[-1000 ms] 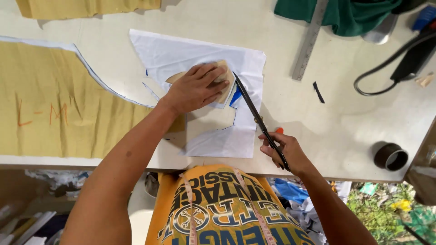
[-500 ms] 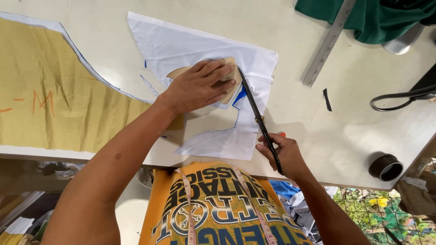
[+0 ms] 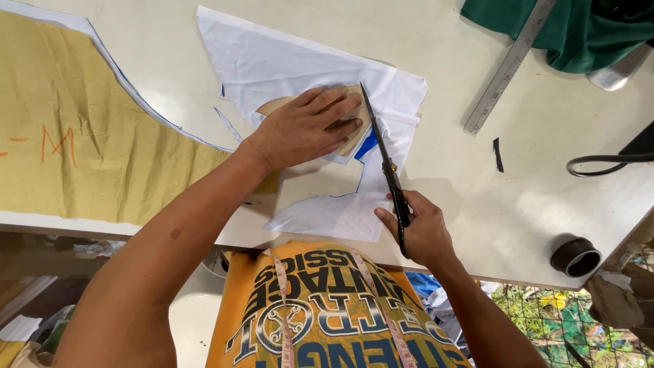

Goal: The person places a yellow paper pattern labeled L-M onto a white fabric sheet and cuts the fabric along the pattern's outline using shears. After removing the main piece, the person cuts a smaller triangular section from the remaining fabric.

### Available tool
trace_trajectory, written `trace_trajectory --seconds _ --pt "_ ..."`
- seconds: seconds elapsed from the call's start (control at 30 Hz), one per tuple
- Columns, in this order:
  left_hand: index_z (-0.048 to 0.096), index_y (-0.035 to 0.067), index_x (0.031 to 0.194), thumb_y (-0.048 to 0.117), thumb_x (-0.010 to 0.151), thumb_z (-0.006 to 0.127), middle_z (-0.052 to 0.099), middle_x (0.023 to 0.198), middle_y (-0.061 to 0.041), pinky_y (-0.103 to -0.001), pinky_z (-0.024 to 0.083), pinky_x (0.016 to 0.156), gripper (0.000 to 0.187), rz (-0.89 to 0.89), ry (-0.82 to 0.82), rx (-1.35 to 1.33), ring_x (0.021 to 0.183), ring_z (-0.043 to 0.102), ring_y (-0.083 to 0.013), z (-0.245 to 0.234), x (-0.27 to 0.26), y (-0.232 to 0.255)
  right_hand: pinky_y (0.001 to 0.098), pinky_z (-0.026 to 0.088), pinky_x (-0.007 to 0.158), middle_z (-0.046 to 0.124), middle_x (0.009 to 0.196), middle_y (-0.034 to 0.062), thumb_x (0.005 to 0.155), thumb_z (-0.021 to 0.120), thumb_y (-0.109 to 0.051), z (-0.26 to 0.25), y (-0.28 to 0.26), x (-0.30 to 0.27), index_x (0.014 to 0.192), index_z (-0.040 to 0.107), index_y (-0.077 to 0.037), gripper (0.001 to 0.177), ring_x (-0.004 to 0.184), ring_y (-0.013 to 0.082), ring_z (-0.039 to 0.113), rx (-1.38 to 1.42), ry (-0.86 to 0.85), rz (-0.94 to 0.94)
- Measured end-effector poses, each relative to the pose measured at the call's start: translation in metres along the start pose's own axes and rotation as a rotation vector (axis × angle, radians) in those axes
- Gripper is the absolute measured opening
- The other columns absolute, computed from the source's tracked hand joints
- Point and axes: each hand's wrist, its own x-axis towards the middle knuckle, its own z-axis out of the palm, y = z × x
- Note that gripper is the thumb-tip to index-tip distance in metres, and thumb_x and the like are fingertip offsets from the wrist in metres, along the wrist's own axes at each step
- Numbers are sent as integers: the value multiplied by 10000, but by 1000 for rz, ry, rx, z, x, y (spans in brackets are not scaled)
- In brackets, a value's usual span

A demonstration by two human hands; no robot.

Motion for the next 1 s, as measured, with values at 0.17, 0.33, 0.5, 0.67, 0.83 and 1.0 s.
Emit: trace_trajectory --seconds 0.17,0.33,0.5,0.67,0.83,1.0 --pt "590 326 1447 478 1134 497 451 1526 2 -383 344 1198 360 1 -1 -7 1442 384 -224 -8 1 -1 248 482 380 626 792 80 918 841 -238 0 1 1 1138 736 6 345 368 145 603 126 -23 54" --pt "607 290 1431 463 1119 552 464 1510 -2 -380 351 1191 360 2 6 -12 1434 390 -222 -10 1 0 253 494 408 661 848 83 862 889 -285 1 5 10 1184 734 -19 445 414 143 628 169 -57 50" --pt "622 258 1424 437 1102 596 481 1489 -8 -391 364 1188 370 -2 0 -52 1426 401 -228 -10 3 -1 249 494 407 658 850 96 929 828 -265 3 -12 20 1201 708 4 401 412 142 620 169 -55 66" --pt "617 241 1431 403 1100 611 466 1499 -12 -388 358 1180 368 10 3 -81 1417 395 -230 -13 3 -2 256 479 345 656 784 101 935 815 -175 11 -6 20 1139 729 49 314 331 159 590 338 -43 64" --pt "634 223 1420 378 1092 635 464 1505 -16 -388 356 1175 364 21 -1 -98 1424 382 -231 -16 4 -2 246 474 339 656 739 99 918 825 -214 5 -13 23 1136 734 48 354 341 154 608 373 -76 11" --pt "672 191 1391 337 1088 648 487 1494 -35 -399 355 1187 337 10 -56 -159 1431 392 -243 -23 7 -1 274 473 346 629 699 115 951 794 -171 1 -33 31 1137 730 78 318 333 168 594 380 -70 -11"
